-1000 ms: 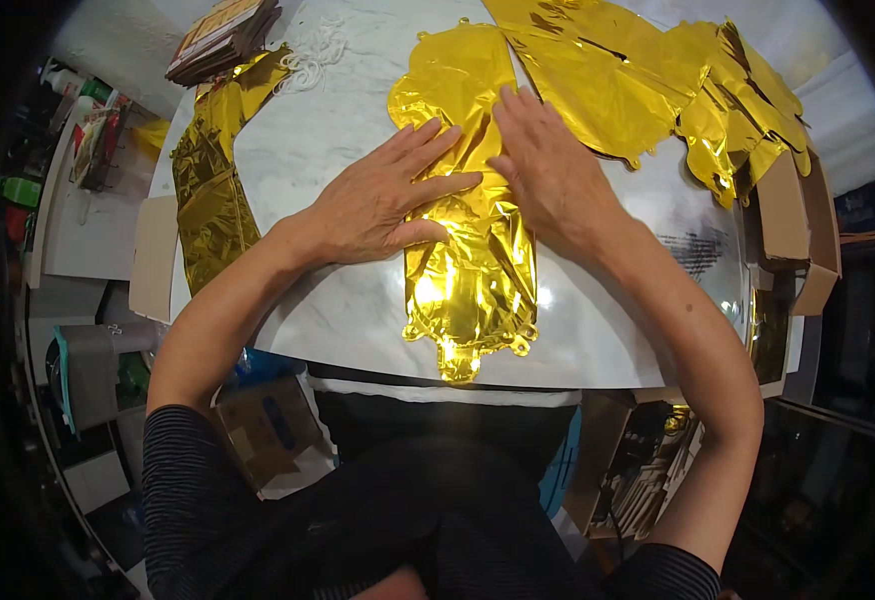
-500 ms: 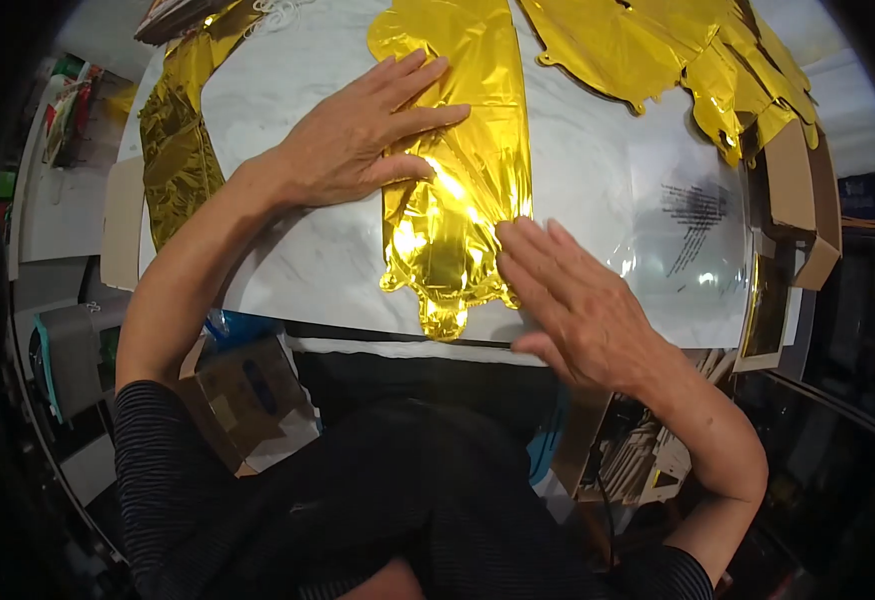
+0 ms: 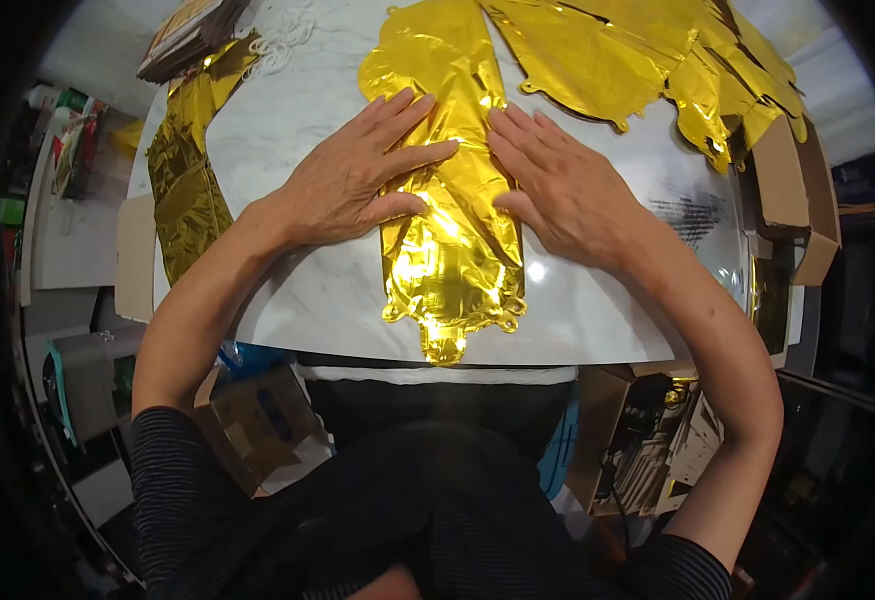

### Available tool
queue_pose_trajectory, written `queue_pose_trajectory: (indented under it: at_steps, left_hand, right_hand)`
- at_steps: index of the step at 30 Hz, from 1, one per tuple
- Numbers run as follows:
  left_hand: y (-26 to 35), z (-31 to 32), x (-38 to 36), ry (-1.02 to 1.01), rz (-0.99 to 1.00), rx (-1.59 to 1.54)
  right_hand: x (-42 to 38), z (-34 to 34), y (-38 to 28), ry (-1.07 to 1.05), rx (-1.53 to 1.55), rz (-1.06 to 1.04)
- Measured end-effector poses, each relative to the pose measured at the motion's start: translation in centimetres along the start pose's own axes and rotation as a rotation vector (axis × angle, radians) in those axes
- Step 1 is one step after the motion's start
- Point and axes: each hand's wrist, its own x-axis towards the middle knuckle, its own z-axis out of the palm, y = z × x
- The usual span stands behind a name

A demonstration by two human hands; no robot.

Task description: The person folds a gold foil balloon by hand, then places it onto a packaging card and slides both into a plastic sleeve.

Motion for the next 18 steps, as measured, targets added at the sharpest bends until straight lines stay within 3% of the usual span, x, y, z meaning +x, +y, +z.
queue_pose_trajectory:
  at_steps: [8, 13, 15, 18]
  left_hand:
    - [-0.2, 0.3, -0.3, 0.024, 0.002, -0.012]
    - [-0.2, 0.1, -0.2, 0.019, 0.038, -0.011]
    - [-0.2, 0.2, -0.2, 0.048, 0.025, -0.026]
    - [-0.2, 0.1, -0.1, 0.049, 0.034, -0.031]
  right_hand:
    - [-8.8, -2.2, -6.0, -0.170, 0.199, -0.138]
    - [-8.3, -5.0, -6.4, -0.134, 0.292, -0.221]
    - [-6.4, -4.0, -4.9, 0.135, 0.241, 0.049]
    - [0.9, -2.6, -3.8, 0.409, 0.310, 0.218]
